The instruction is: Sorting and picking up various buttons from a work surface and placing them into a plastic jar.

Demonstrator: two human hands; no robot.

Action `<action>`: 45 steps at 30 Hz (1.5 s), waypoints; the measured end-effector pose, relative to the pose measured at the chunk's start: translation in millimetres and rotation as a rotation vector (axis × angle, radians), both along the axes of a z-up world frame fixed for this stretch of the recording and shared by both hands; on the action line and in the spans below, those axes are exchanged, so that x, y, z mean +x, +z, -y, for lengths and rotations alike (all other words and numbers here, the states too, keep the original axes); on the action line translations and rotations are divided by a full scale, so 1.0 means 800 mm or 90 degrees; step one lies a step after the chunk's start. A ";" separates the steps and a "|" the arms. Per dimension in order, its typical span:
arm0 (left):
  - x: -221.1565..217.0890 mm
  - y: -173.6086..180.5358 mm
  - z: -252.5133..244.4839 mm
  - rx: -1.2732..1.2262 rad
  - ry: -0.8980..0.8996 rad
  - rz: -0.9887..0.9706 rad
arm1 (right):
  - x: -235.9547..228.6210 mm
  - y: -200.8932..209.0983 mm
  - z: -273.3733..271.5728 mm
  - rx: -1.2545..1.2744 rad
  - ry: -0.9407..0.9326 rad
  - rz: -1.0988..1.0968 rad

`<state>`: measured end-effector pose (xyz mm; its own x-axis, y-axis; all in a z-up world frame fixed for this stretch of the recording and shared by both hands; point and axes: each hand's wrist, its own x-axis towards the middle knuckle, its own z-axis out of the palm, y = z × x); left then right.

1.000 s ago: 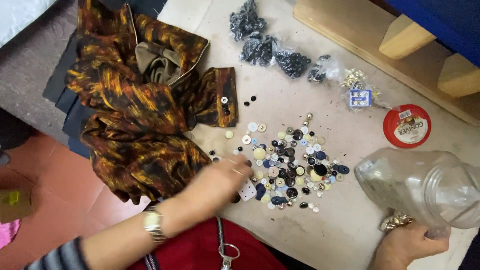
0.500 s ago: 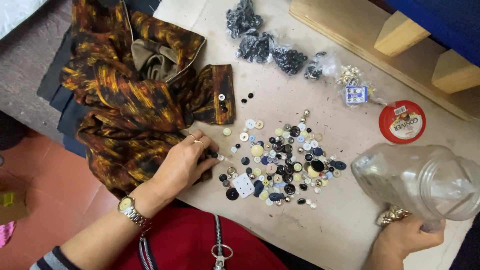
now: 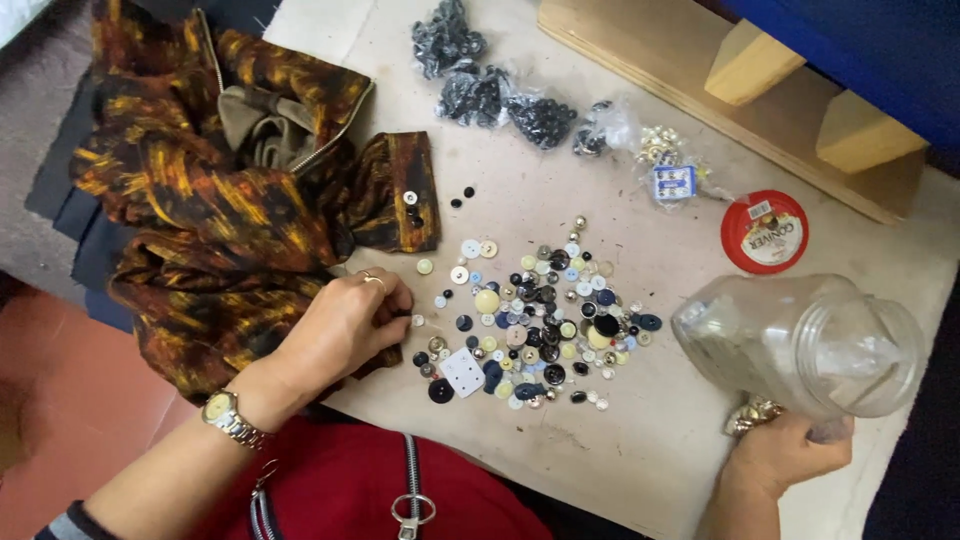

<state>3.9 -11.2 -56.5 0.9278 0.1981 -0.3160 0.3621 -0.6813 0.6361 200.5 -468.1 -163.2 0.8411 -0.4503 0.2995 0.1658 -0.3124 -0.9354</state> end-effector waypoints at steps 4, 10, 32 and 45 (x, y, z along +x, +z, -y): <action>0.019 0.018 0.016 -0.031 0.003 0.085 | -0.003 0.003 0.002 -0.090 -0.010 -0.032; 0.074 0.009 0.057 -0.127 -0.008 0.259 | -0.005 0.014 -0.008 -0.079 -0.024 -0.056; 0.009 0.010 0.035 -0.031 0.072 0.152 | -0.005 0.015 -0.010 -0.073 0.015 -0.025; 0.080 -0.001 0.059 -0.093 0.052 0.240 | -0.009 0.021 -0.016 -0.062 0.017 -0.041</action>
<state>68.1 -58.1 -57.2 0.9669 0.2547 0.0129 0.1346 -0.5526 0.8225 193.2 -455.4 -146.1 0.8713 -0.3987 0.2860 0.1159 -0.3990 -0.9096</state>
